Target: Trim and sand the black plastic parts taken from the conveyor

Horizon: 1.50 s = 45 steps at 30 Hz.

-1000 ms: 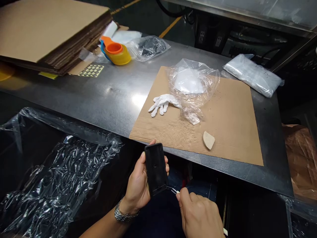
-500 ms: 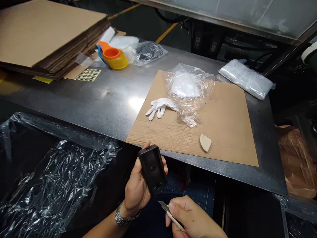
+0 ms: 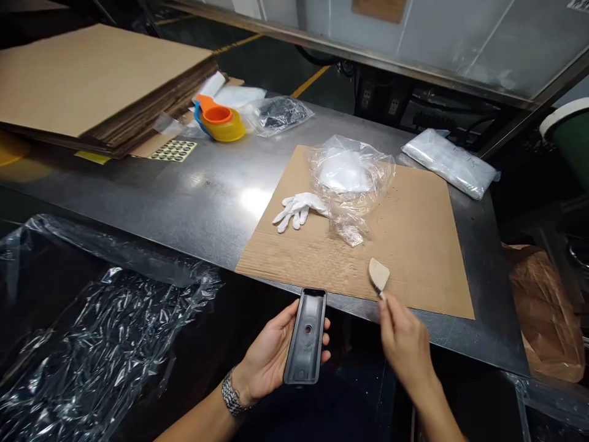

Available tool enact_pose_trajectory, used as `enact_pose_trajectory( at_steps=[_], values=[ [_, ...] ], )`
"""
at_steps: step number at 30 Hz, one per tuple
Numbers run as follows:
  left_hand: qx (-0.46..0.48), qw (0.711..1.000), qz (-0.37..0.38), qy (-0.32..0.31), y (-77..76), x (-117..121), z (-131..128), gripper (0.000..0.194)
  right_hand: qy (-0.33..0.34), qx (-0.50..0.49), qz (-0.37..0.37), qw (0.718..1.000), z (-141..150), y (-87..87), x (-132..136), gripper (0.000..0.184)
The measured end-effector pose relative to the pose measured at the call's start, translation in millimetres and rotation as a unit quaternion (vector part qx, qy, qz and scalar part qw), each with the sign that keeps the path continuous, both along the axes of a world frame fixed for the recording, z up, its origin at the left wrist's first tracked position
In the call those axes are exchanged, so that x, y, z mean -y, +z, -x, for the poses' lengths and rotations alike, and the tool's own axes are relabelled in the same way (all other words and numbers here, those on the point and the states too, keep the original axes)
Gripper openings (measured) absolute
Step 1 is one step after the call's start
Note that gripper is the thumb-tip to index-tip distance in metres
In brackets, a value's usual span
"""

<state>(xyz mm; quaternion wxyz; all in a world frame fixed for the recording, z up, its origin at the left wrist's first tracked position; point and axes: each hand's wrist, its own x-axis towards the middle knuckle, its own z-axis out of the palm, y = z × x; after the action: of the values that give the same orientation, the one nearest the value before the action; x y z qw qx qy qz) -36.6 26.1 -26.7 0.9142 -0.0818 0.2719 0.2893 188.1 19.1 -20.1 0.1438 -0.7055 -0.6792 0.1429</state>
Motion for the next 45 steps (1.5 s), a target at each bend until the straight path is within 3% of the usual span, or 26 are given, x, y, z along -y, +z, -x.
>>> enact_pose_trajectory(
  at_steps=[3, 6, 8, 11, 13, 15, 17, 19, 28, 32, 37, 41, 45],
  values=[
    [0.003, 0.999, -0.007, -0.036, -0.2, 3, -2, 0.057, -0.037, 0.134, -0.058, 0.989, -39, -22.9, -39, 0.031],
    [-0.026, 0.998, -0.027, -0.054, 2.5, 6, -5, 0.058, -0.056, 0.165, -0.086, 0.981, -65, -36.4, -69, 0.033],
    [-0.049, 0.997, -0.033, -0.052, 4.9, 7, -7, 0.057, -0.067, 0.18, -0.104, 0.976, -66, -35.1, -75, 0.034],
    [-0.074, 0.995, -0.026, -0.053, 6.5, 9, -10, 0.055, -0.038, 0.14, -0.144, 0.979, -36, -15.0, -57, 0.035],
    [-0.091, 0.994, -0.013, -0.057, 6.0, 10, -12, 0.056, 0.073, -0.011, -0.153, 0.985, -3, 7.1, -31, 0.028],
    [-0.104, 0.993, -0.007, -0.05, 5.4, 11, -15, 0.053, 0.219, -0.13, -0.115, 0.96, 33, 28.8, -6, 0.025],
    [-0.113, 0.993, -0.012, -0.021, 5.7, 13, -17, 0.046, 0.301, -0.154, -0.094, 0.936, 63, 43.4, 12, 0.021],
    [-0.128, 0.992, -0.008, 0.016, 7.0, 15, -18, 0.038, 0.327, -0.15, -0.07, 0.93, 80, 48.7, 20, 0.019],
    [-0.155, 0.987, -0.001, 0.032, 10.4, 22, -21, 0.031, 0.309, -0.206, 0.057, 0.927, 84, 41.8, 18, 0.017],
    [-0.163, 0.986, -0.019, 0.035, 7.8, 25, -22, 0.03, 0.314, -0.214, 0.038, 0.924, 83, 38.6, 15, 0.01],
    [-0.211, 0.972, -0.032, -0.099, 12.3, 29, -20, 0.048, 0.278, -0.204, -0.016, 0.939, 67, 30.6, 2, 0.017],
    [-0.192, 0.977, -0.043, -0.086, 21.1, 29, -20, 0.042, 0.238, -0.202, -0.031, 0.949, 52, 24.0, -11, 0.015],
    [-0.189, 0.975, -0.049, -0.106, 23.3, 28, -20, 0.05, 0.239, -0.256, -0.023, 0.936, 50, 18.5, -15, 0.017]
  ],
)
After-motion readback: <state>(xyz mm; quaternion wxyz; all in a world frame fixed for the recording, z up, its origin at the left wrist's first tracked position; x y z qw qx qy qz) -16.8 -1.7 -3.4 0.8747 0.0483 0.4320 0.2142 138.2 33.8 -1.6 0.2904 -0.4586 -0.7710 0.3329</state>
